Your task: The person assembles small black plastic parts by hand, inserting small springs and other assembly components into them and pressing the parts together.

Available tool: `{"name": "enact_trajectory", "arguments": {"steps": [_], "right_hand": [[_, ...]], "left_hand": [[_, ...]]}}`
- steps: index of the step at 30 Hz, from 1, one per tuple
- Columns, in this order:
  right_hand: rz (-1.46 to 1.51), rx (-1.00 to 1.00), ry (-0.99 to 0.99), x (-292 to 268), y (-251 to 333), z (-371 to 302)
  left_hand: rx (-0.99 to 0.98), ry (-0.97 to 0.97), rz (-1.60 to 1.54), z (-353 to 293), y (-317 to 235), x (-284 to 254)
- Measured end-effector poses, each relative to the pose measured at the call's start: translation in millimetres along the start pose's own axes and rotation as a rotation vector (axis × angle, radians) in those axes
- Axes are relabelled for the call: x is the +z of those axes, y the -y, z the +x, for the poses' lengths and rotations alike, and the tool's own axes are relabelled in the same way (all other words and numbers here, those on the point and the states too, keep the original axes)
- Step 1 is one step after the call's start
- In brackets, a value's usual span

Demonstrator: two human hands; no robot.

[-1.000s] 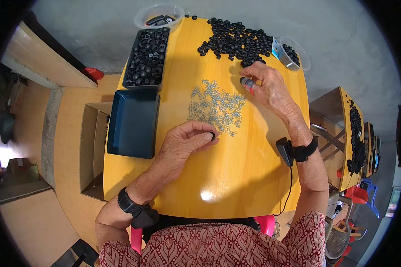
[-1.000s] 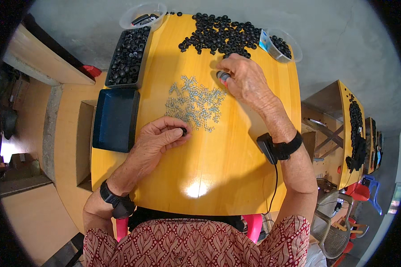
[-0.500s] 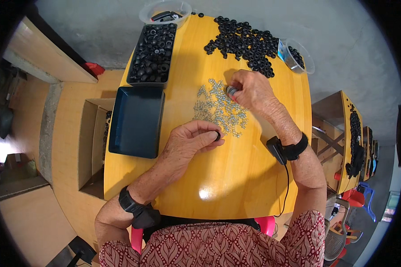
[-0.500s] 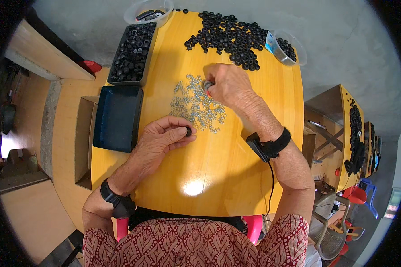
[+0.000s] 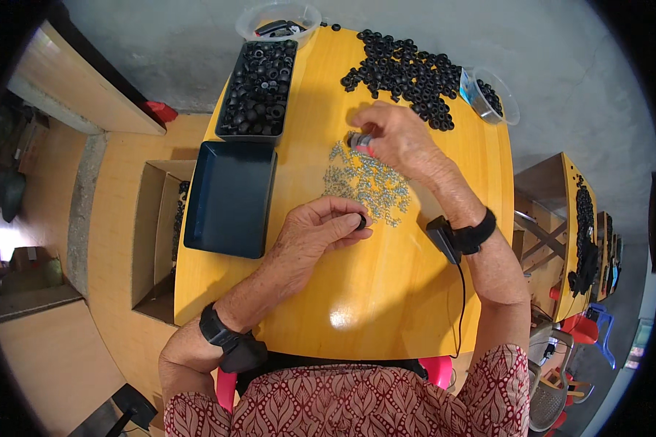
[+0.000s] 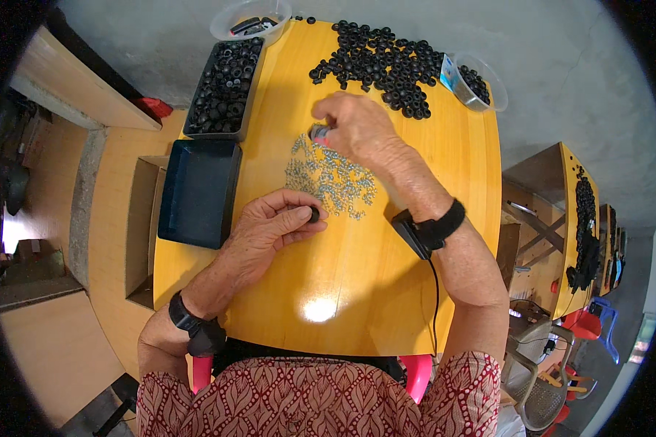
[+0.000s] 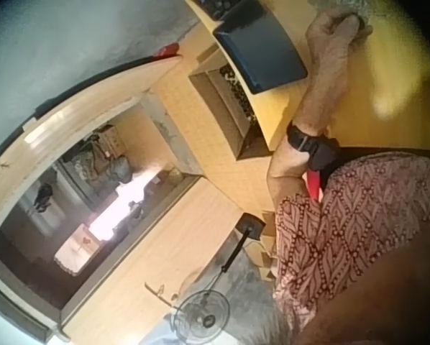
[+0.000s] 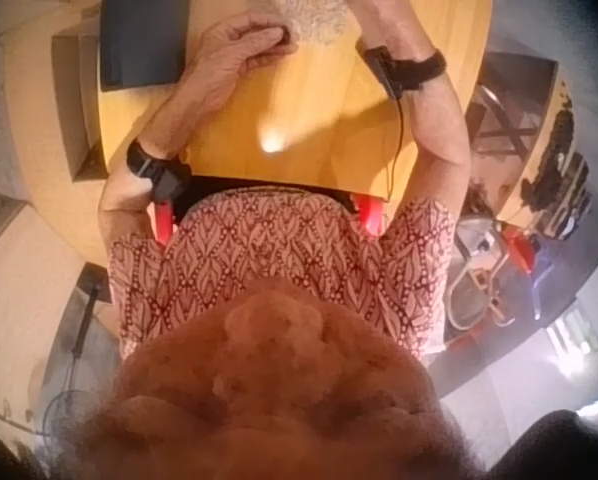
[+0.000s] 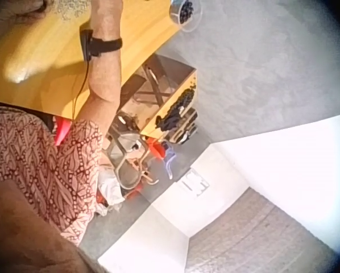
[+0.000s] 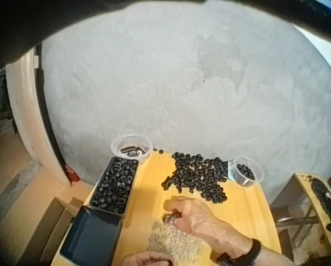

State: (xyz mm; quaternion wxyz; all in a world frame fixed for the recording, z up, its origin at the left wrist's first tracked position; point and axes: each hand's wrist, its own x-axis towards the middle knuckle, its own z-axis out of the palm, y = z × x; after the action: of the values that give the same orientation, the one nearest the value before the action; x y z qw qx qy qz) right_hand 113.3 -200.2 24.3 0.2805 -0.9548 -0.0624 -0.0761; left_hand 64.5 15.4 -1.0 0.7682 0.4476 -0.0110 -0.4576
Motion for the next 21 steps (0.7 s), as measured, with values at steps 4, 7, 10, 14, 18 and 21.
{"name": "enact_trajectory", "arguments": {"steps": [4, 7, 10, 14, 18, 21], "right_hand": [[-0.146, 0.063, 0.157, -0.3, 10.0, 9.8], [-0.025, 0.150, 0.160, -10.9, 9.3, 6.4], [0.231, 0.243, 0.109, -24.2, -4.0, -2.1], [0.434, 0.285, 0.089, -37.2, -11.8, -14.2], [0.571, 0.350, 0.094, -45.3, -13.8, -22.8], [0.581, 0.275, 0.048, -47.0, -14.5, -26.1]], "left_hand": [[0.005, 0.015, -0.027, 1.9, 3.8, -2.6], [0.012, 0.030, -0.030, 2.5, 3.8, -3.0], [0.014, 0.036, -0.014, 0.8, 3.5, -2.6], [0.021, 0.037, 0.008, 1.2, 2.2, -2.7], [0.025, 0.036, 0.014, 2.1, 2.7, -2.4], [0.011, 0.034, 0.014, 3.0, 2.7, -2.0]]}}
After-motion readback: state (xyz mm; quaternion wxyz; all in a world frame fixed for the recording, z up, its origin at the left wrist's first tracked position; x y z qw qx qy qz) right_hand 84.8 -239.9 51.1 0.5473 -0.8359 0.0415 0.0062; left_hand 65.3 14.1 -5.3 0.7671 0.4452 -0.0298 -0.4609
